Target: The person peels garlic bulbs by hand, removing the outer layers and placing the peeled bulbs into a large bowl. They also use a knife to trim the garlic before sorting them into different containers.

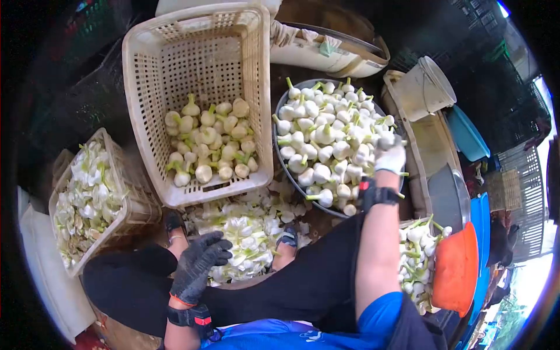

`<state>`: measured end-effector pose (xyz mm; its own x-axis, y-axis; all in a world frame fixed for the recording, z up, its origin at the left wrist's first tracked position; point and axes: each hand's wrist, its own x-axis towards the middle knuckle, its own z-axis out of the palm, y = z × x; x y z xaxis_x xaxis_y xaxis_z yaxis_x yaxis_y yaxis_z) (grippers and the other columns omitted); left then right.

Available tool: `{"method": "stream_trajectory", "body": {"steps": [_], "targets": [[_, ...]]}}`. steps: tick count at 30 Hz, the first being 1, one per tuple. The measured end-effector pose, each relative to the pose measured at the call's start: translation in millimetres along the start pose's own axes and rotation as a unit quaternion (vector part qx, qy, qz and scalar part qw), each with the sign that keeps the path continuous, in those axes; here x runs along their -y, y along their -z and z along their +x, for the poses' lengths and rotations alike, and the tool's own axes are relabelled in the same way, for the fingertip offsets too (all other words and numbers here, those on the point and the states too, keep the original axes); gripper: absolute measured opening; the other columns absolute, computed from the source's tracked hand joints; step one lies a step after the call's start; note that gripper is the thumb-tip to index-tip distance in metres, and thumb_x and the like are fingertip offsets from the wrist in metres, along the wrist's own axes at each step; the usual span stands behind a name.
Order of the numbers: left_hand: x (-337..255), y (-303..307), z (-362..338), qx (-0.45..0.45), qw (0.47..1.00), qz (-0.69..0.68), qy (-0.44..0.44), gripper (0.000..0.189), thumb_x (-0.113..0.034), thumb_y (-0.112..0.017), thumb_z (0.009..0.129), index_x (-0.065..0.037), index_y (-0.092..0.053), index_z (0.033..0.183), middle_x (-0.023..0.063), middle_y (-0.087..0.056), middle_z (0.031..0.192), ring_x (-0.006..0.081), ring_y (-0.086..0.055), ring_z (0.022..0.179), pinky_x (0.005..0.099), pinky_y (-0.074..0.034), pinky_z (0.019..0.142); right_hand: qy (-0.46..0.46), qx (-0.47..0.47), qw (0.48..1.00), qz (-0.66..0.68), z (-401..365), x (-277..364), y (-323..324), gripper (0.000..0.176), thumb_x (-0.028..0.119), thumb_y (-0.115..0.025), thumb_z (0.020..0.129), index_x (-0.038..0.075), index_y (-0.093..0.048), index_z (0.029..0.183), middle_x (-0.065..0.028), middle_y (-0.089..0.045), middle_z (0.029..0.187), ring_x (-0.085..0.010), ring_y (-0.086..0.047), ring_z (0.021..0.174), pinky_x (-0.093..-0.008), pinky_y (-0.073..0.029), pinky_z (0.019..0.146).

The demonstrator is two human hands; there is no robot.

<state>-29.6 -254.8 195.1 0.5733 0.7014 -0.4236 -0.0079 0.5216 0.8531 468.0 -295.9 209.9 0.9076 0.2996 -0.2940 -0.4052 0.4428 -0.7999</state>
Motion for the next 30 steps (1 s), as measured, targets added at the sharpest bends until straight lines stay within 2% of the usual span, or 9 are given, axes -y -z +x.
{"method": "stream_trajectory", "body": {"steps": [5, 8, 12, 14, 15, 17, 20, 24, 30], "targets": [[-4, 1, 9, -0.014, 0.999, 0.028, 0.026, 0.042, -0.016, -0.064, 0.094, 0.007, -0.053, 0.128, 0.0149, -0.067, 0.111, 0.0206, -0.067, 0.095, 0.0312, -0.054, 0.084, 0.062, 0.09, 0.994, 0.013, 132, 17, 78, 0.031, 0.024, -0.049, 0.101, 0.0, -0.058, 0.119, -0.0114, -0.059, 0.119, -0.0215, -0.058, 0.105, -0.0308, -0.05, 0.087], [-2, -3, 26, -0.036, 0.997, 0.051, 0.037, 0.038, -0.015, -0.062, 0.094, 0.005, -0.053, 0.126, 0.0155, -0.068, 0.107, 0.0213, -0.068, 0.091, 0.0302, -0.055, 0.08, 0.326, 0.006, 0.84, -0.435, 116, 19, 119, 0.03, 0.022, -0.052, 0.1, 0.002, -0.057, 0.122, -0.0149, -0.066, 0.105, -0.0259, -0.064, 0.095, -0.0331, -0.055, 0.082], [2, -13, 52, -0.006, 0.997, 0.071, 0.044, 0.037, -0.013, -0.059, 0.096, 0.005, -0.053, 0.127, 0.0147, -0.068, 0.109, 0.021, -0.068, 0.093, 0.0308, -0.055, 0.082, 0.081, 0.132, 0.988, -0.001, -39, -6, -6, 0.027, 0.01, -0.055, 0.097, 0.0, -0.059, 0.121, -0.0127, -0.067, 0.104, -0.0238, -0.065, 0.091, -0.0334, -0.053, 0.082], [10, -17, 67, -0.003, 0.995, 0.073, 0.062, 0.036, -0.012, -0.059, 0.096, 0.006, -0.053, 0.127, 0.0144, -0.067, 0.11, 0.0209, -0.067, 0.094, 0.0308, -0.055, 0.083, 0.245, 0.217, 0.874, -0.359, -120, -32, -24, 0.021, 0.003, -0.056, 0.091, 0.0, -0.064, 0.11, -0.012, -0.068, 0.102, -0.0253, -0.065, 0.091, -0.0333, -0.052, 0.084], [14, -19, 75, 0.004, 0.994, 0.095, 0.057, 0.036, -0.012, -0.059, 0.096, 0.006, -0.053, 0.127, 0.0145, -0.067, 0.112, 0.0207, -0.067, 0.095, 0.0306, -0.055, 0.084, 0.377, 0.244, 0.622, -0.641, -136, -49, -4, 0.018, 0.002, -0.057, 0.088, 0.001, -0.066, 0.104, -0.013, -0.068, 0.104, -0.0266, -0.066, 0.093, -0.0332, -0.052, 0.085], [24, -19, 90, 0.0, 0.987, 0.151, 0.063, 0.034, -0.011, -0.06, 0.095, 0.006, -0.056, 0.124, 0.0144, -0.066, 0.115, 0.0209, -0.066, 0.096, 0.0309, -0.053, 0.085, 0.04, 0.332, 0.843, -0.421, -192, -87, -18, 0.026, 0.013, -0.059, 0.09, 0.003, -0.064, 0.114, -0.0148, -0.066, 0.112, -0.0253, -0.063, 0.107, -0.0318, -0.047, 0.095], [46, 4, 108, -0.002, 0.919, 0.388, -0.073, 0.031, -0.011, -0.06, 0.096, 0.004, -0.057, 0.123, 0.0132, -0.066, 0.115, 0.0211, -0.065, 0.099, 0.0316, -0.052, 0.088, -0.166, 0.398, 0.801, -0.415, -242, -150, 3, 0.032, 0.018, -0.061, 0.09, 0.004, -0.063, 0.119, -0.0138, -0.064, 0.122, -0.028, -0.061, 0.114, -0.0354, -0.046, 0.099], [32, 22, 132, -0.125, 0.908, 0.396, -0.058, 0.031, -0.012, -0.063, 0.093, 0.001, -0.06, 0.121, 0.0131, -0.068, 0.11, 0.02, -0.062, 0.104, 0.0317, -0.049, 0.092, -0.106, 0.528, 0.653, -0.532, -249, -163, 1, 0.033, 0.027, -0.061, 0.091, 0.005, -0.064, 0.116, -0.0158, -0.063, 0.119, -0.0336, -0.058, 0.114, -0.0424, -0.046, 0.098], [31, 78, 184, -0.33, 0.83, 0.417, -0.17, 0.034, -0.015, -0.068, 0.089, 0.0, -0.061, 0.119, 0.0146, -0.066, 0.11, 0.0237, -0.063, 0.102, 0.0355, -0.05, 0.089, -0.021, 0.498, 0.7, -0.511, -237, -171, -6, 0.031, 0.026, -0.064, 0.089, 0.006, -0.065, 0.114, -0.0174, -0.062, 0.124, -0.0343, -0.059, 0.117, -0.0418, -0.046, 0.099]]}}
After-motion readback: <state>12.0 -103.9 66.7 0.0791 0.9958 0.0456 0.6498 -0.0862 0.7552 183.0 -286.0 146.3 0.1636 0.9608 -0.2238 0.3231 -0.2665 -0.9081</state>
